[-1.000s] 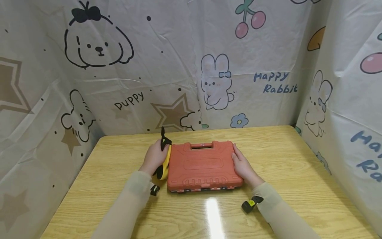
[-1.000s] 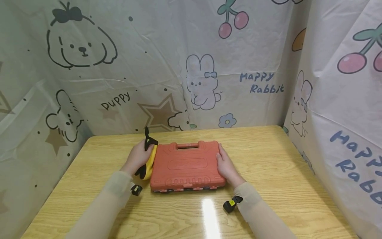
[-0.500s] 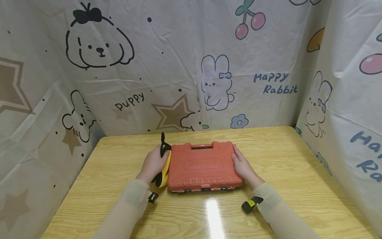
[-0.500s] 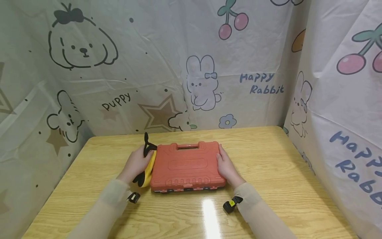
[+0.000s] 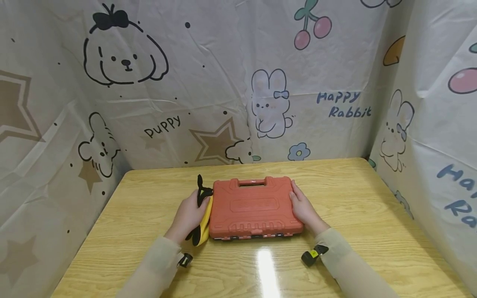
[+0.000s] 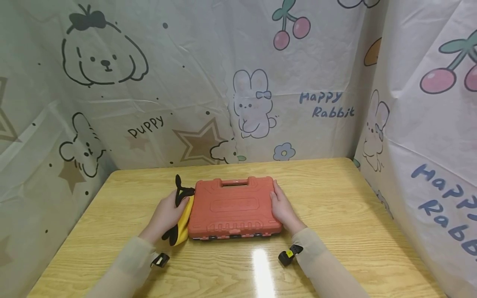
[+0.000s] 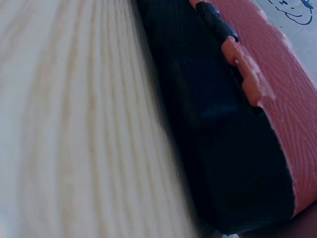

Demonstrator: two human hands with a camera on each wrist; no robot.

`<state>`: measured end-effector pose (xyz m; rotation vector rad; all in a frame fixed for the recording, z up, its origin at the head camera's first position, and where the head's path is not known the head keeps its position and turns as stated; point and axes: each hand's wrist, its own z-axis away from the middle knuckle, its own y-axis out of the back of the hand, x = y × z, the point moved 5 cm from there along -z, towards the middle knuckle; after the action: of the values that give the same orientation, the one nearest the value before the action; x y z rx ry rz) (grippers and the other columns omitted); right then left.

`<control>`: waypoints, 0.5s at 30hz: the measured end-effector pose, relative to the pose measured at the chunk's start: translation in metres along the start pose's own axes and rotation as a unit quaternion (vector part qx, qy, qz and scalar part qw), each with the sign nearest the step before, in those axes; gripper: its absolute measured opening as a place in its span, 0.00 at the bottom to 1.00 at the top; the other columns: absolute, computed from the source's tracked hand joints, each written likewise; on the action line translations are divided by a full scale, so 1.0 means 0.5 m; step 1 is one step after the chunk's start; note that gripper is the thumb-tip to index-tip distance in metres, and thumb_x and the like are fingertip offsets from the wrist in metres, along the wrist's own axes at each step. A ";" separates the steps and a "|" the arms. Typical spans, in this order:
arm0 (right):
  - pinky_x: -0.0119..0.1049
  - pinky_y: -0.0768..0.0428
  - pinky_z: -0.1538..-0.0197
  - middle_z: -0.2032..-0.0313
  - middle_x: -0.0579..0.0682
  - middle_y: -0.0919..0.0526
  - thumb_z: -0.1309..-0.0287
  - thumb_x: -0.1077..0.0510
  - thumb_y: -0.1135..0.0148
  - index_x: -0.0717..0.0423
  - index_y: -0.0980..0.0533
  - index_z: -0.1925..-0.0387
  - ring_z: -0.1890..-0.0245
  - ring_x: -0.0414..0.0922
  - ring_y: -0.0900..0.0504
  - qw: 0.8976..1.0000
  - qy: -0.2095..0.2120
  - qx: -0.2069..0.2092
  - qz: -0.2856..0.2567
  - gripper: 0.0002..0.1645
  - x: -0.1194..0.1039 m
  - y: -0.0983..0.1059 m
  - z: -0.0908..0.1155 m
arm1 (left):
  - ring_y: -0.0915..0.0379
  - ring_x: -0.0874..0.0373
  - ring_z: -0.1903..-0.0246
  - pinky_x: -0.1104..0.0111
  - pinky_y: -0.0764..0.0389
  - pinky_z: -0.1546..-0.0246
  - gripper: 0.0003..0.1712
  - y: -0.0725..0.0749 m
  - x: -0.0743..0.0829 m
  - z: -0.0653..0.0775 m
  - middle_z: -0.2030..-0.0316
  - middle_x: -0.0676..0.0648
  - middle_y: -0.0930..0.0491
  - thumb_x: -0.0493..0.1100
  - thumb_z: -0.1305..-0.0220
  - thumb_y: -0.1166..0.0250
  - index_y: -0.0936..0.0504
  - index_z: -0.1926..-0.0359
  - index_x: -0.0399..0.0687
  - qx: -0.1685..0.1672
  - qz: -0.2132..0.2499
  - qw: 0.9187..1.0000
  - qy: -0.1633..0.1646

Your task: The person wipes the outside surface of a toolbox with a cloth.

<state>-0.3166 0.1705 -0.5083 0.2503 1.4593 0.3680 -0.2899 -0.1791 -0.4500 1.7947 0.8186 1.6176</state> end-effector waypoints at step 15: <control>0.57 0.60 0.18 0.17 0.59 0.61 0.16 0.55 0.69 0.56 0.61 0.17 0.18 0.58 0.63 1.000 0.000 -0.001 -0.001 0.34 -0.003 0.000 0.000 | 0.17 0.43 0.47 0.47 0.17 0.46 0.25 0.003 -0.005 0.045 0.41 0.33 0.18 0.48 0.21 0.43 0.26 0.34 0.36 -0.021 0.000 1.000 -0.006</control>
<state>-0.3166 0.1700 -0.5066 0.2479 1.4585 0.3686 -0.2677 -0.1822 -0.4525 1.7736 0.7725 1.6104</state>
